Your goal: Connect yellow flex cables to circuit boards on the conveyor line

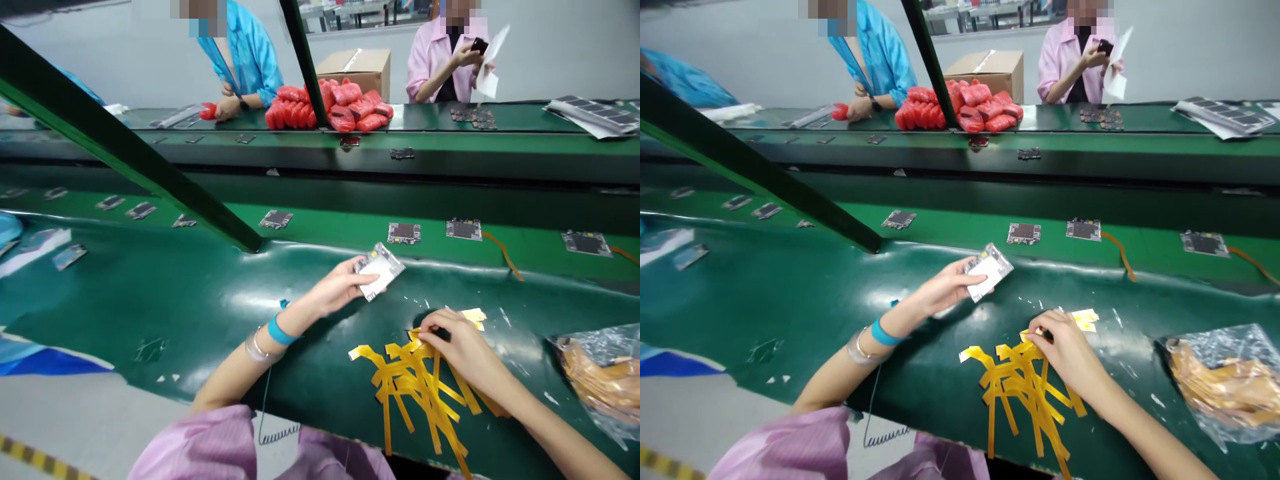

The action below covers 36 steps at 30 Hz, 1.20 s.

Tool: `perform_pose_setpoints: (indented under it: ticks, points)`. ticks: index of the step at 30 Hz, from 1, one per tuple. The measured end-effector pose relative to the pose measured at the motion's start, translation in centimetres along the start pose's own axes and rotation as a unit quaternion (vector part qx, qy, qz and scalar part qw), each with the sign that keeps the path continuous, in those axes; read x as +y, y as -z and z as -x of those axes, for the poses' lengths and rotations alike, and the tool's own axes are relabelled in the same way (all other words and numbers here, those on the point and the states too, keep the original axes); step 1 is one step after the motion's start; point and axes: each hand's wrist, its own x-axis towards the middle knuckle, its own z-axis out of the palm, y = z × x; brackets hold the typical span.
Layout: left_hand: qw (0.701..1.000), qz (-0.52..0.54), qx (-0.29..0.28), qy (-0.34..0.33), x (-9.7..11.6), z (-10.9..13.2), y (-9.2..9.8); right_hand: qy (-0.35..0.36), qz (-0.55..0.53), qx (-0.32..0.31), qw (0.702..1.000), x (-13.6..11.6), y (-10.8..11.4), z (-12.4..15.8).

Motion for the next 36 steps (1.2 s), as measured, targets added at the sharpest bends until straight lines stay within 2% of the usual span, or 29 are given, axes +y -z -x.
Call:
perform_pose_setpoints:
  ticks: [2, 4, 6, 11, 16, 20, 25, 28, 31, 33, 36]
  points:
    - [0.999, -0.021, -0.017, 0.021, -1.5, 1.2, -1.7, -0.035, -0.116, 0.079, 0.989, -0.5, 0.8, 0.9]
    - [0.997, -0.072, -0.023, 0.005, -2.8, 2.3, -3.1, -0.071, -0.227, 0.176, 0.955, -1.1, 1.1, 1.8]
    - [0.990, -0.139, -0.031, -0.024, -3.8, 3.3, -4.3, -0.087, -0.255, 0.216, 0.938, -1.8, 0.9, 2.4]
    - [0.966, -0.243, -0.080, -0.048, -5.1, 5.3, -6.0, -0.109, -0.170, 0.185, 0.962, -2.9, -0.4, 2.6]
    - [0.940, -0.324, -0.085, -0.060, -5.2, 6.1, -6.6, -0.114, -0.163, 0.212, 0.957, -3.0, -0.6, 3.0]
    - [0.929, -0.360, -0.073, -0.046, -4.9, 6.3, -7.0, -0.081, -0.132, 0.223, 0.963, -3.0, -0.5, 3.3]
    - [0.919, -0.390, -0.059, -0.021, -4.9, 6.6, -7.0, -0.017, -0.084, 0.206, 0.975, -3.0, -0.6, 3.0]
    - [0.933, -0.354, -0.062, -0.017, -4.9, 6.5, -6.7, 0.036, -0.050, 0.186, 0.981, -2.8, -0.8, 3.0]
    - [0.966, -0.237, -0.104, 0.013, -4.4, 6.1, -6.5, 0.092, -0.026, 0.164, 0.982, -2.8, -1.0, 3.3]
    - [0.976, -0.171, -0.132, 0.035, -3.7, 5.7, -6.5, 0.072, -0.055, 0.146, 0.985, -2.9, -0.8, 3.7]
    - [0.978, -0.157, -0.127, 0.044, -2.7, 5.1, -6.4, -0.035, -0.196, 0.087, 0.976, -3.4, 0.1, 4.6]
